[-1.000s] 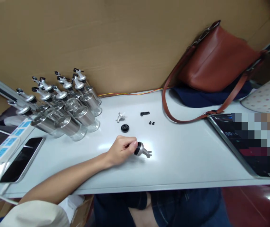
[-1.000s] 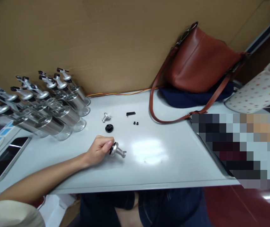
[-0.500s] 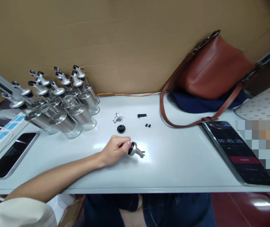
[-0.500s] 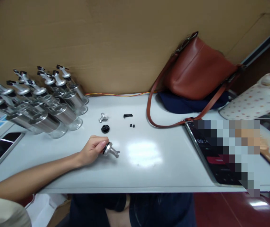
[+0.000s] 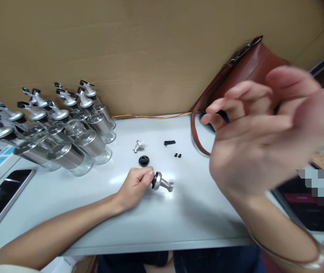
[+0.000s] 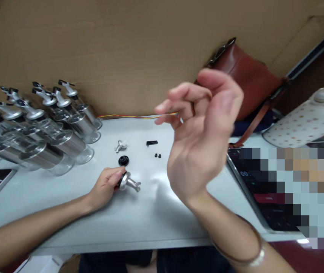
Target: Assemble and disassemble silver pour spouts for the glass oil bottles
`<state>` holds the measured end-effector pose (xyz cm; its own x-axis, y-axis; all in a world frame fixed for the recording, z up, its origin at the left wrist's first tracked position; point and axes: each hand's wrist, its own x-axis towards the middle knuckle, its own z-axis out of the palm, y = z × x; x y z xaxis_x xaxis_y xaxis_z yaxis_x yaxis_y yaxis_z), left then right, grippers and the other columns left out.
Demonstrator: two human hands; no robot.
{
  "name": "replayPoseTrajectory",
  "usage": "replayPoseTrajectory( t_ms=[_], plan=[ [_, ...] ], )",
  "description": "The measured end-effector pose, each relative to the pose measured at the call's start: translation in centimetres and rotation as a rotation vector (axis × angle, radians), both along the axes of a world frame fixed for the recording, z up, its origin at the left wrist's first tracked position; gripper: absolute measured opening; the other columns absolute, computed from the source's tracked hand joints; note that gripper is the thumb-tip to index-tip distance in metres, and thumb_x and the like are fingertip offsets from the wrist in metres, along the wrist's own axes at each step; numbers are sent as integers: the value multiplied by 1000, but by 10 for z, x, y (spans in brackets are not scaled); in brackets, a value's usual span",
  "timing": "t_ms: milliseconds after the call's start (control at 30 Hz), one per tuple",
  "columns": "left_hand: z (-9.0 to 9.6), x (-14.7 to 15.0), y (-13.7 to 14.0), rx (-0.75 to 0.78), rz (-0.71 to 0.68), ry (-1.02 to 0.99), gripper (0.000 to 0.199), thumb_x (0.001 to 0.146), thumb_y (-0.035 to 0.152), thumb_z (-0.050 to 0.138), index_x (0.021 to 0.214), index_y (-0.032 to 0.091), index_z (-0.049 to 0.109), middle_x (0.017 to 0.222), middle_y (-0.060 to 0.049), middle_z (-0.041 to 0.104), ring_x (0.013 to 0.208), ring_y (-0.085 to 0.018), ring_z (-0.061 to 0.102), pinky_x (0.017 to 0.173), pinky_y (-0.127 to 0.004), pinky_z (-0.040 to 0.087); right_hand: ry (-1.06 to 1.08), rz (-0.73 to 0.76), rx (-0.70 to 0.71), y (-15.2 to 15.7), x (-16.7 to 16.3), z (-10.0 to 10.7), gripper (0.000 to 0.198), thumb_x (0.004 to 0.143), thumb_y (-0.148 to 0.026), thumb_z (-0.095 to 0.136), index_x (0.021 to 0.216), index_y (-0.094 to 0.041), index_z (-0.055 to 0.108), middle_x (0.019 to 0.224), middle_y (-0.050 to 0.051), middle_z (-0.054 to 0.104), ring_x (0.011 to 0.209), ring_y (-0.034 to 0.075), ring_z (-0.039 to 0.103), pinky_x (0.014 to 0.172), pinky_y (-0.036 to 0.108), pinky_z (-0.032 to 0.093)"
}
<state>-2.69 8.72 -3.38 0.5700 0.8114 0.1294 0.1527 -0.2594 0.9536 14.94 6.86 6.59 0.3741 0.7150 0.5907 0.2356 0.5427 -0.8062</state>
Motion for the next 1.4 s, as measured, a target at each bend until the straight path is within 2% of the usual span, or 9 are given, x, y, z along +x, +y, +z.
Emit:
replayPoseTrajectory(
  t_ms=[100,200,267,533,767,1000,1067,1233,1400],
  plan=[
    [-1,1,1,-77,31,4,53,89,62,36,58,19,32,51,5,28,47,-8,27,44,-22,24,-6,92,-69,13,-1,-20,10,95,-29,34,88,-25,40,77,-1,46,66,13,53,62,25,45],
    [0,1,1,-137,54,-24,52,88,64,36,61,19,36,52,6,30,48,-8,27,44,-22,25,-566,509,-358,20,0,-37,23,92,-36,45,76,-21,49,65,-2,52,60,12,49,59,24,38],
    [2,1,0,-131,61,-28,52,87,66,35,63,19,36,52,6,31,48,-9,26,43,-22,24,-755,627,-443,20,2,-42,33,93,-39,46,69,-18,52,60,-2,53,56,10,46,57,24,33],
    [-5,0,-2,-127,146,-126,37,89,57,44,84,21,42,64,6,40,48,-8,34,45,-20,31,-780,692,-561,12,6,-37,32,88,-42,54,70,-16,61,59,-2,56,53,10,45,53,23,31],
    [-6,1,-2,272,101,-237,17,90,35,54,100,24,46,93,-2,44,76,-12,49,63,-22,46,-918,693,-621,9,7,-39,9,78,-27,56,80,-19,59,64,-3,56,57,12,47,57,24,34],
    [-5,3,-3,351,80,-268,47,79,20,64,121,28,44,114,-6,37,95,-16,51,74,-25,51,-797,653,-670,8,6,-40,17,84,-32,52,97,-22,47,80,1,61,67,17,55,62,26,38],
    [-7,3,-2,378,110,-262,50,77,18,66,120,29,42,113,-5,39,94,-15,51,77,-25,49,-724,636,-635,9,4,-40,16,84,-30,52,95,-23,43,78,-1,61,66,16,54,61,25,37],
    [-9,2,2,286,123,-210,24,85,30,63,102,23,47,99,-3,49,89,-14,50,79,-26,44,-780,635,-543,10,0,-44,21,88,-41,52,91,-22,44,77,-1,58,64,15,53,60,24,36],
    [-7,1,2,178,58,-242,32,85,49,59,92,21,47,90,-2,52,78,-13,48,73,-25,42,-901,566,-383,13,2,-46,31,84,-49,59,85,-19,51,78,1,60,67,17,55,62,25,35]
  ],
)
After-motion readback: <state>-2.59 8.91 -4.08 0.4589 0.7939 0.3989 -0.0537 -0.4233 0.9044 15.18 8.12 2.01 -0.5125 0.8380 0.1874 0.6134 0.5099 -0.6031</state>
